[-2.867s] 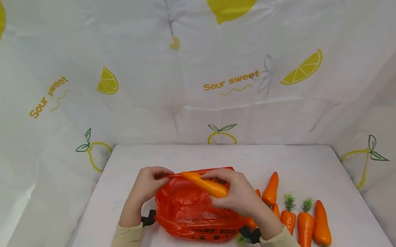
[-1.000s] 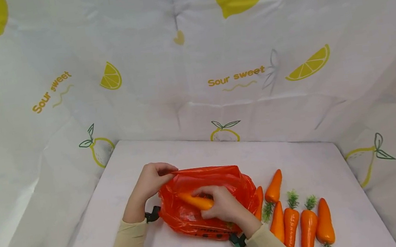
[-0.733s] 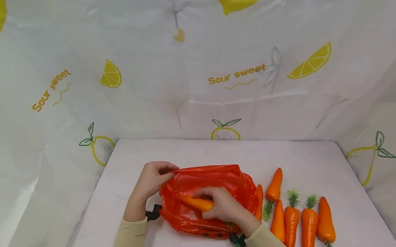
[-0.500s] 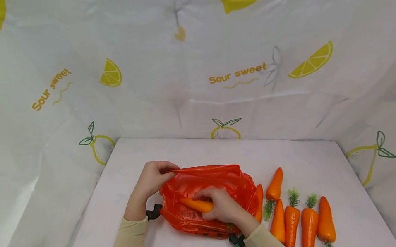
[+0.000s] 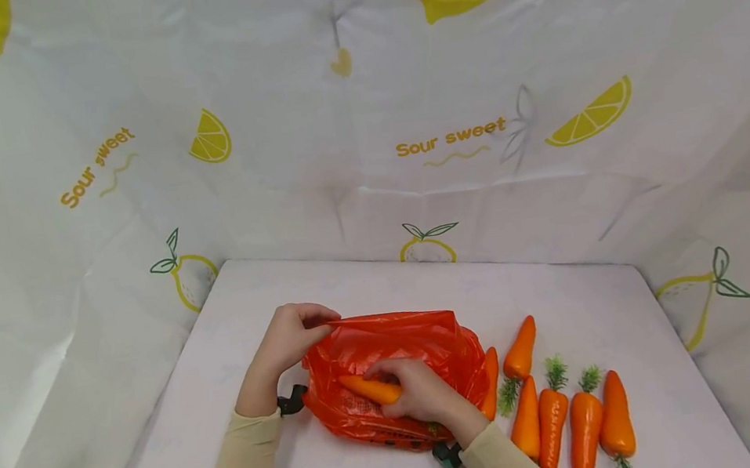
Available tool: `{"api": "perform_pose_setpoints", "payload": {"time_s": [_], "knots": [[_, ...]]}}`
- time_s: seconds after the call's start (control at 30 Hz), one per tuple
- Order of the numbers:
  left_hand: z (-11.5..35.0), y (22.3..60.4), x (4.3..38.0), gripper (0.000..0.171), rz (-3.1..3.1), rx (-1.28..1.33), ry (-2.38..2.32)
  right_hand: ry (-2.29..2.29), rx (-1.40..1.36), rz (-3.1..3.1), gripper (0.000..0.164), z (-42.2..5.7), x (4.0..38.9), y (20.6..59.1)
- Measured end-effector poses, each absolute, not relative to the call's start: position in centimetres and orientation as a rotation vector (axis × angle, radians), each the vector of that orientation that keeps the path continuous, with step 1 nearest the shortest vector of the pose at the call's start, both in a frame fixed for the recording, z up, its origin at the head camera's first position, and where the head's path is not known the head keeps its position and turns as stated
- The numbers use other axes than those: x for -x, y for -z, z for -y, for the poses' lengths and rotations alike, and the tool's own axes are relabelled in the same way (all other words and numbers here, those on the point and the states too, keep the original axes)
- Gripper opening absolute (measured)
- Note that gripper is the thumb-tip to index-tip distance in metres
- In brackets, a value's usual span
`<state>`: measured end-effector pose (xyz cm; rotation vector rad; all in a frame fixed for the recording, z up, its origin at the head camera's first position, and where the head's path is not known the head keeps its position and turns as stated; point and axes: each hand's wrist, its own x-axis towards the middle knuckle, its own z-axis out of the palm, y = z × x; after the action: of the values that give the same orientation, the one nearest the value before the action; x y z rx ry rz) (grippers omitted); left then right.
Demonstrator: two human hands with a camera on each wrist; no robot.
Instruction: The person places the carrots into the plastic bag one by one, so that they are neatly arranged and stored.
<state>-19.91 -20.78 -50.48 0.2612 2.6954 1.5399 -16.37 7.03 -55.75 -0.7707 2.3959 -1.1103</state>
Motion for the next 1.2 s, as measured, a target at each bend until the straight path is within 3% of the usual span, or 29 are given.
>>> {"api": "perform_pose_setpoints", "payload": {"time_s": [0.57,1.2], "knots": [[20.9,50.3,19.9,0.018,-2.675,-0.251,-1.553,1.046,0.781,-2.505,0.050,-6.6,16.0,55.0],[20.9,50.1,19.8,0.018,-2.703,-0.274,-1.528,1.225,0.726,-2.650,0.059,-7.0,14.6,48.5]]}}
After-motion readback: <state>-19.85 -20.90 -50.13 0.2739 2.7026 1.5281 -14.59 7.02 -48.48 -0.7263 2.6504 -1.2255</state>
